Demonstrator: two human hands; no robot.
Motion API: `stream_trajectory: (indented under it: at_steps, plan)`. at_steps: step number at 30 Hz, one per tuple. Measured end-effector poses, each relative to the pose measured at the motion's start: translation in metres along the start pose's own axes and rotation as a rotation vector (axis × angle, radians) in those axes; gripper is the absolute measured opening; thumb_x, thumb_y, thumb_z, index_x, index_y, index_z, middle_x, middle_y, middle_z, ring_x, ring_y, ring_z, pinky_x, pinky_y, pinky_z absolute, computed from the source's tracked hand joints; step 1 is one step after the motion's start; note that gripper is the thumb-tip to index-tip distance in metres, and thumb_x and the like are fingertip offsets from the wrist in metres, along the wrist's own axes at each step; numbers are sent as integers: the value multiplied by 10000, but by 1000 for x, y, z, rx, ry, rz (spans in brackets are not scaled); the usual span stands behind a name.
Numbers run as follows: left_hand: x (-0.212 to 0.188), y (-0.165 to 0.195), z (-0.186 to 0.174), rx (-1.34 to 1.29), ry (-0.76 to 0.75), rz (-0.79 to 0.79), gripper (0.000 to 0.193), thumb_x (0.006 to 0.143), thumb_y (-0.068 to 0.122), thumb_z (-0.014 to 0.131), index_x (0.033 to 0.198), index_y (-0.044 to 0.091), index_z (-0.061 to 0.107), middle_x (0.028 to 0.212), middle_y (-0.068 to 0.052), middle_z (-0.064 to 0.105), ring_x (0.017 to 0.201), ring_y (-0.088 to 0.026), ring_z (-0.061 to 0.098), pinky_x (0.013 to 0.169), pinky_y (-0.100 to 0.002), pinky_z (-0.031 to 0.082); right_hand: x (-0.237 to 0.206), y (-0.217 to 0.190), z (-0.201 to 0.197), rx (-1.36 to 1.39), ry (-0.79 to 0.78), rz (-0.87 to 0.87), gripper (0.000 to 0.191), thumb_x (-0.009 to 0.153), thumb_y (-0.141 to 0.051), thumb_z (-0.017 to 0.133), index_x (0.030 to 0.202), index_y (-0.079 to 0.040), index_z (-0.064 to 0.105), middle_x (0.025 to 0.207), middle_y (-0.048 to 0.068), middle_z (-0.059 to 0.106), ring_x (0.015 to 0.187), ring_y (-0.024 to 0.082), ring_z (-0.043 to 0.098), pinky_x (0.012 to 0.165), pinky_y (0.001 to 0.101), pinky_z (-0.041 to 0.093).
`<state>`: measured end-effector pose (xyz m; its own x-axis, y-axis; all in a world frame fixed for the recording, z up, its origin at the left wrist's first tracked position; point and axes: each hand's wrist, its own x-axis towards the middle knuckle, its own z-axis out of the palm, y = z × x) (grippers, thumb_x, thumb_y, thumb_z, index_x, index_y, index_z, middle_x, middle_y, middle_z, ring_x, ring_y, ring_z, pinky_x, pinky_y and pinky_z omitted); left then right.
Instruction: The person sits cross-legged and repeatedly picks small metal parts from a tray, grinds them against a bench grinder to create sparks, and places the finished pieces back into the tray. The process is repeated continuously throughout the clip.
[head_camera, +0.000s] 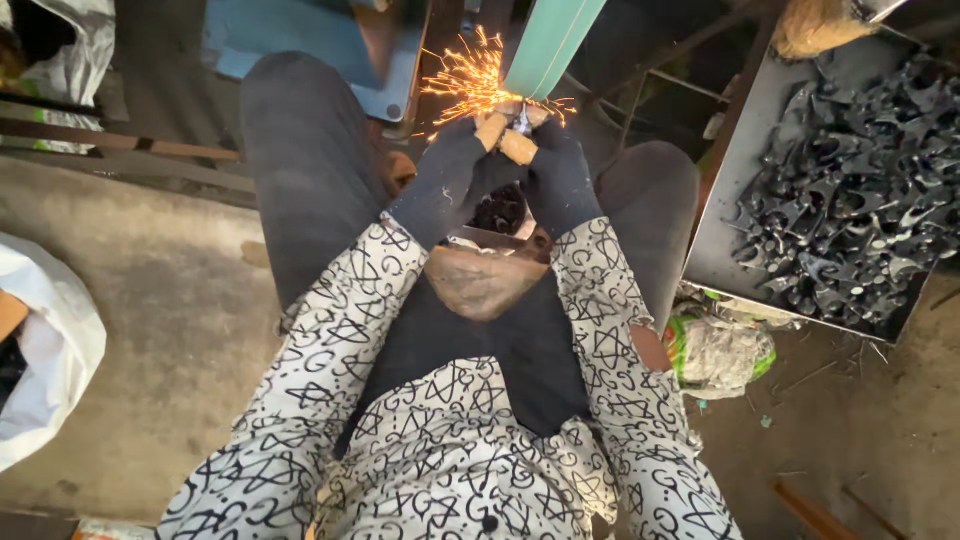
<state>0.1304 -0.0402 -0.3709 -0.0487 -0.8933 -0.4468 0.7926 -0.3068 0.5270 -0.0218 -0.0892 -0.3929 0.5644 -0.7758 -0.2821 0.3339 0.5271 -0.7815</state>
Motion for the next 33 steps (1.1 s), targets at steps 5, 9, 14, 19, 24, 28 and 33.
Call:
stream_trajectory:
  at_steps: [5,9,14,19,24,28,33]
  plan:
    - [12,-4,-13,-57,-103,15,320,1041,255,605,1179,-17,702,986,-89,726,885,-181,705,831,-325,598,5,4,-5,134,20,57,360,1018,-105,756,1288,68,592,1131,134,664,1038,246,646,956,407,515]
    - [3,-5,-28,989,23,339,262,982,216,731,1003,-44,720,919,-81,749,891,-152,687,768,-304,564,-12,5,4,-572,1,-282,586,837,21,782,1386,1,578,1254,77,647,1145,159,618,1062,325,494]
    - [0,-17,-27,320,38,130,241,1035,202,639,1070,-27,701,945,-92,729,845,-156,667,738,-313,546,-32,6,18,-256,23,-190,615,894,57,744,1439,-58,484,1342,87,609,1219,141,619,1067,309,523]
    - [-5,-16,-29,-165,-121,-223,282,1035,231,574,1161,-4,666,1014,-122,741,851,-211,721,770,-358,590,-18,4,26,-106,52,-114,443,948,7,705,1375,2,587,1250,123,643,1110,160,660,954,290,564]
    - [-2,-24,-32,-145,-25,-209,338,990,261,566,1216,16,618,1078,-122,741,893,-252,750,788,-436,621,-5,7,16,26,121,-40,366,940,-76,688,1295,-8,630,1077,100,711,925,172,704,793,297,580]
    - [20,-31,-33,-112,18,-194,400,991,322,578,1248,17,617,1101,-135,742,908,-275,748,812,-467,618,7,13,-4,88,163,79,302,920,-104,690,1207,-21,646,1005,75,704,835,168,703,696,301,566]
    - [29,-22,-36,-191,-223,-45,286,1016,252,667,1145,-2,645,1108,-159,724,977,-301,747,901,-471,616,13,15,-14,-373,171,-91,264,978,-134,702,1190,7,634,978,123,662,819,221,638,674,325,497]
